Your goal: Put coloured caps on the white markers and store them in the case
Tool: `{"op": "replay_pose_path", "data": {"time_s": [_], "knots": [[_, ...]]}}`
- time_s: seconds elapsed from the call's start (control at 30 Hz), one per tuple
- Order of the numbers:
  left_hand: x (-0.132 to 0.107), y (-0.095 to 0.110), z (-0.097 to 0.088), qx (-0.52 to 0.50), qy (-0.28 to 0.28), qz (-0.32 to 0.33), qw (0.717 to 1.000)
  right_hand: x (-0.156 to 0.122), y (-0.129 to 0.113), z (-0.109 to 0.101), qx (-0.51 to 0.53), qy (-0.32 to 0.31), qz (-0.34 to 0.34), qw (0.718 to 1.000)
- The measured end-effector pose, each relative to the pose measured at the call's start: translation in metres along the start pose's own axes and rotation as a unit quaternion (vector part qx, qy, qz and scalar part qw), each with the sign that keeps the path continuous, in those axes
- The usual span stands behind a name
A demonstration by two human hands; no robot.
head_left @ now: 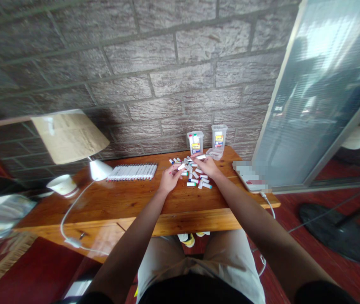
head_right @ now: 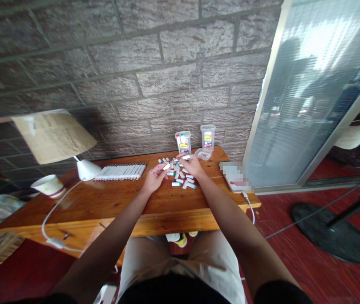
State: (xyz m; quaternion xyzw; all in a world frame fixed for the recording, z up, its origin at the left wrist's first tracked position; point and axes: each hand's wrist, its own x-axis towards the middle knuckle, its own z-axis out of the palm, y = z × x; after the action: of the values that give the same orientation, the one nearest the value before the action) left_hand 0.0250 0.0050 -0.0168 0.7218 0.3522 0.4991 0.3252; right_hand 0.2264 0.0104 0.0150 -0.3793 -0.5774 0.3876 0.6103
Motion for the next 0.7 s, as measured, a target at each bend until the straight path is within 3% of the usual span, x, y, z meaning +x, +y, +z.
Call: {"op": "replay_pose_path", "data": {"time_s": [0.2, 0.7], "knots": [[-0.001, 0.002, 0.001, -0.033, -0.004, 0.000, 0.999, 0.002, 0.004, -0.002, 0.017, 0.040, 0.046, 0.998], [-0.001, 0.003, 0.000, 0.000, -0.016, 0.003, 1.000, -0.010, -0.009, 0.007, 0.000, -0.084, 0.024, 0.996]]}}
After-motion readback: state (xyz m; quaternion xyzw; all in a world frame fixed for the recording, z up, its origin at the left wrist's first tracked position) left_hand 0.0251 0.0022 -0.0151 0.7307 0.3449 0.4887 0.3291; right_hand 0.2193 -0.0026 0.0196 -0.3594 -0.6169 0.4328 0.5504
